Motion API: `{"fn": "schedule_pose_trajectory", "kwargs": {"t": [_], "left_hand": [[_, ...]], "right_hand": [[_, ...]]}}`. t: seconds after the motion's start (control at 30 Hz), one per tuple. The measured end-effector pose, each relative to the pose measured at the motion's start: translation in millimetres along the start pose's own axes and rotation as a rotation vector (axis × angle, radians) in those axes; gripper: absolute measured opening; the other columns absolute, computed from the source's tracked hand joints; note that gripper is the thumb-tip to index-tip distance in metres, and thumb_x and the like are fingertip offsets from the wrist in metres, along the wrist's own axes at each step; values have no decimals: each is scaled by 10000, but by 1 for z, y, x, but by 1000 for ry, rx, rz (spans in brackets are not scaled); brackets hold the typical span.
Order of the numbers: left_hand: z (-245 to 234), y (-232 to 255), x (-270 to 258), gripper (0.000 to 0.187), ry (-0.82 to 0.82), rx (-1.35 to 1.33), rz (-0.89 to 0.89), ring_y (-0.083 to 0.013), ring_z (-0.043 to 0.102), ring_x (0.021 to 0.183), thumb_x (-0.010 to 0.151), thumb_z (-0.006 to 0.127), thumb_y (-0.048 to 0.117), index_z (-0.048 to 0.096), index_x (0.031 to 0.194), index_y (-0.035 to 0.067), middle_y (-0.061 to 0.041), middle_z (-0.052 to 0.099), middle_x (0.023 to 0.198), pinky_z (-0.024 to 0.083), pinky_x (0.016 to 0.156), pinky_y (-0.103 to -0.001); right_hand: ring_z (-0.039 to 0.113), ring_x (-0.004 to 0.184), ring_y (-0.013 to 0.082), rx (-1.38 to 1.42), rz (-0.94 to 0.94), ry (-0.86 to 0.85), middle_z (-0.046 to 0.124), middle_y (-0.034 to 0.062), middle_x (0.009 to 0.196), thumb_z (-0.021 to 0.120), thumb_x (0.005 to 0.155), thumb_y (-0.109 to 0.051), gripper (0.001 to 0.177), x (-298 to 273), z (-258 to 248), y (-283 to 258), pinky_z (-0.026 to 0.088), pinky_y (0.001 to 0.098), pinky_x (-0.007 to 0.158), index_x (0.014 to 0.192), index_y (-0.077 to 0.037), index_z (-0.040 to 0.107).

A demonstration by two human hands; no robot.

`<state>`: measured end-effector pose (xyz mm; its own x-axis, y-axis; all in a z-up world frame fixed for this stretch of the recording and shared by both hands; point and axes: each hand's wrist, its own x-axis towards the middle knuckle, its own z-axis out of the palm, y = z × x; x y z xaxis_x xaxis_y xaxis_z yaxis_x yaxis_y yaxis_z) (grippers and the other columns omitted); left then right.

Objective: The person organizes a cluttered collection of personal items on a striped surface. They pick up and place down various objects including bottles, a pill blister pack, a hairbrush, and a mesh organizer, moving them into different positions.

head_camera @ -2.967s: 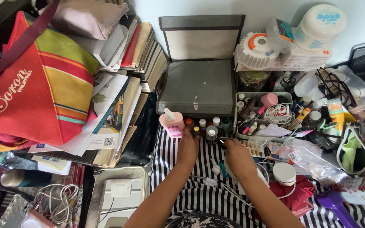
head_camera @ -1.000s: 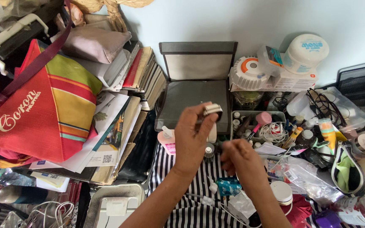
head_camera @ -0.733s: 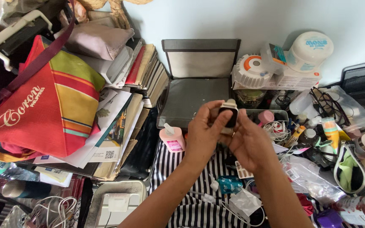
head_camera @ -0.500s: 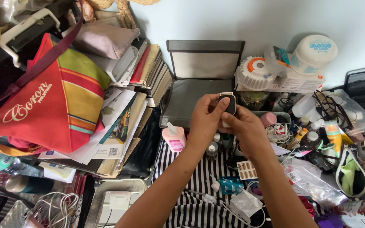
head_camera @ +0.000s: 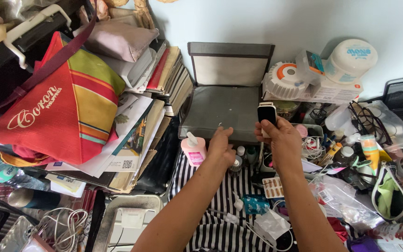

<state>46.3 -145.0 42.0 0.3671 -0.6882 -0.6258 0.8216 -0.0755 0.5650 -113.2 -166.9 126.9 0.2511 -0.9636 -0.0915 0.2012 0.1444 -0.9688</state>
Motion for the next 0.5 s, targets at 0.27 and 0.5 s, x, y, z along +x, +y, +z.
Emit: {"fn": "schedule_pose_trajectory", "kwargs": {"t": [0.27,0.5], "left_hand": [[44,47,20,300,-381,-158,283,-278,579,1076,991,636,178,594,1233,5,-104,640,1127,444,1098,-535],[51,111,13,559,-437,136,165,-273,605,1097,999,530,452,641,1298,-7,-126,657,1162,404,1077,-440]], "right_hand": [[545,804,114,-350,-422,215,596,28,933,770,918,-131,250,6,-19,11,445,264,715,1125,8,749],[647,865,316,-786,-577,81,666,162,900,850,772,-125,308,46,-10,56,501,400,778,1052,-20,780]]}}
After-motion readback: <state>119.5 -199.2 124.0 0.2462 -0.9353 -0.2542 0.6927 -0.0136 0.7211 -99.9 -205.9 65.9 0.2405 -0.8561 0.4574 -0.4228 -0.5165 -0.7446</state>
